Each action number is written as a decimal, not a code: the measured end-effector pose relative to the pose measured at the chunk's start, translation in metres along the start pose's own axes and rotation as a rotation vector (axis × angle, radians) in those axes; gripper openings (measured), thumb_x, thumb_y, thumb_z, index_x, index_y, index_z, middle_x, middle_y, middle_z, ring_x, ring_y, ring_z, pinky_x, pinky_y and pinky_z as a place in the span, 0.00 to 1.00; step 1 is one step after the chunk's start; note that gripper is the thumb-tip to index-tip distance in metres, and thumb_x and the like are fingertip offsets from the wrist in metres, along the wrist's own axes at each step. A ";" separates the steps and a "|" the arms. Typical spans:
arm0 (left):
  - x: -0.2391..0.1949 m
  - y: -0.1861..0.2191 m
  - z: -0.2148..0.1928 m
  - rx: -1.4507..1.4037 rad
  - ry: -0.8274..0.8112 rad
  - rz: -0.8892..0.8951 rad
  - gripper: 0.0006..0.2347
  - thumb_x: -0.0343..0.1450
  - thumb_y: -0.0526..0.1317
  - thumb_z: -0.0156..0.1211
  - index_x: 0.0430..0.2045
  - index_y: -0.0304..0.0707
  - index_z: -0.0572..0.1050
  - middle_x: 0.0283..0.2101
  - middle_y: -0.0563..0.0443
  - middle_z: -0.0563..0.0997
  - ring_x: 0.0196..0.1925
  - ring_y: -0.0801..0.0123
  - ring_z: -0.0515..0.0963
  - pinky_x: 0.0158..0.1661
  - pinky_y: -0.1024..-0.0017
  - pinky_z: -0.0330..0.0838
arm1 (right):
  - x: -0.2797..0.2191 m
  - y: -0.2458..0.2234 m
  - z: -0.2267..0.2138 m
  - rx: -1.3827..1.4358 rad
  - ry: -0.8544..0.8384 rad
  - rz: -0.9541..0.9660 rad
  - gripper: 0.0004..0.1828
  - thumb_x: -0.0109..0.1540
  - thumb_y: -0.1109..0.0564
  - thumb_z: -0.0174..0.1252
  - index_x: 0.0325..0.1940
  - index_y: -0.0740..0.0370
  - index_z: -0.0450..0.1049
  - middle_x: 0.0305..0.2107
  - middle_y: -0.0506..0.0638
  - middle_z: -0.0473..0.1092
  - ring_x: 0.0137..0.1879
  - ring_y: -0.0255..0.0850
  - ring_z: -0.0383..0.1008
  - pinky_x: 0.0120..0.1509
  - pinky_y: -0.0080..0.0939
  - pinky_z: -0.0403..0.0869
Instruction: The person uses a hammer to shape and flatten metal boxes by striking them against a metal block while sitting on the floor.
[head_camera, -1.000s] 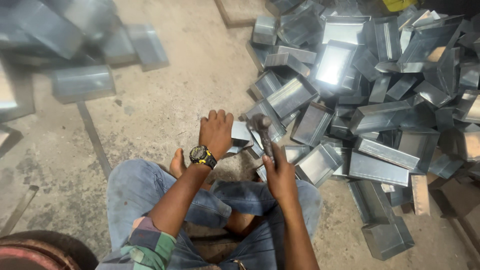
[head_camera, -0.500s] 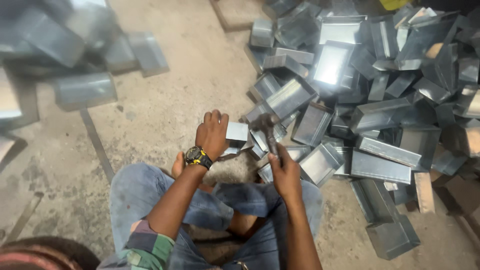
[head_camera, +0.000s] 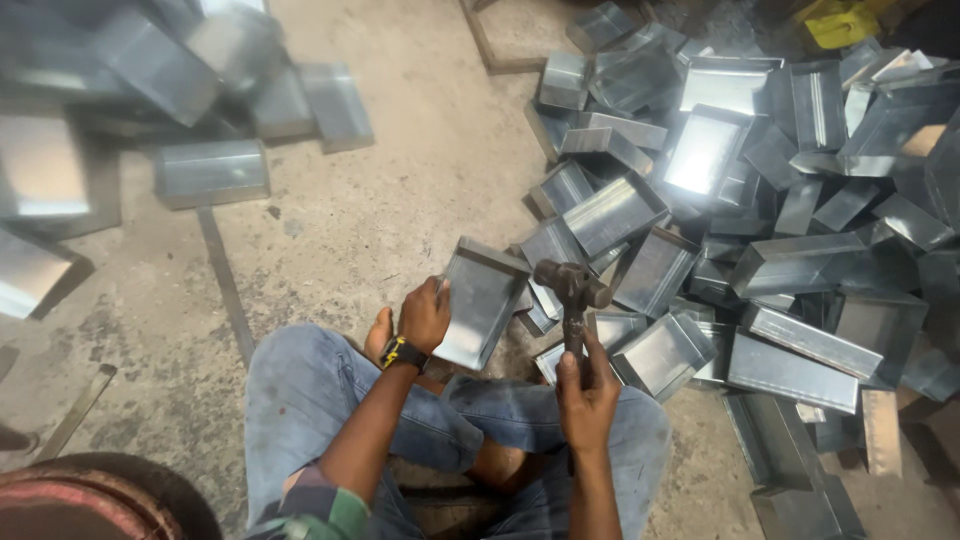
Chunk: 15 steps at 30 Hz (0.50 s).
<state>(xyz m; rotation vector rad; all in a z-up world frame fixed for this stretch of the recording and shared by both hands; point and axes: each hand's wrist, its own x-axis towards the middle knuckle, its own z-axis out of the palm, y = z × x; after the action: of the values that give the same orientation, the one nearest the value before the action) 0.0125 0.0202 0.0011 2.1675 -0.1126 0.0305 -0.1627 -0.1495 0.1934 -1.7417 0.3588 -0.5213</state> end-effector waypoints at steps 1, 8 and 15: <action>-0.004 -0.005 0.002 0.088 -0.032 -0.056 0.16 0.77 0.46 0.49 0.33 0.28 0.76 0.33 0.26 0.81 0.38 0.32 0.80 0.41 0.45 0.75 | -0.002 -0.003 0.002 0.034 0.002 -0.009 0.27 0.67 0.54 0.57 0.69 0.69 0.68 0.23 0.43 0.66 0.23 0.27 0.61 0.24 0.29 0.59; -0.022 -0.043 0.019 0.292 -0.077 -0.257 0.18 0.76 0.46 0.48 0.24 0.30 0.79 0.30 0.25 0.81 0.35 0.32 0.82 0.40 0.45 0.77 | -0.009 0.009 0.010 0.099 0.045 -0.263 0.20 0.72 0.54 0.52 0.66 0.67 0.65 0.23 0.45 0.68 0.23 0.29 0.63 0.25 0.32 0.63; -0.024 -0.044 0.021 0.289 -0.108 -0.274 0.15 0.74 0.45 0.49 0.27 0.31 0.78 0.33 0.26 0.82 0.38 0.35 0.83 0.42 0.47 0.76 | 0.019 0.069 0.033 -0.638 -0.069 0.125 0.27 0.68 0.54 0.55 0.71 0.62 0.64 0.18 0.55 0.68 0.23 0.43 0.70 0.33 0.45 0.71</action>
<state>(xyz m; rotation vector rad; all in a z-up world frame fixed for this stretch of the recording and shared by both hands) -0.0081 0.0291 -0.0488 2.4546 0.1358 -0.2410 -0.1262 -0.1478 0.1231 -2.3232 0.6286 -0.2647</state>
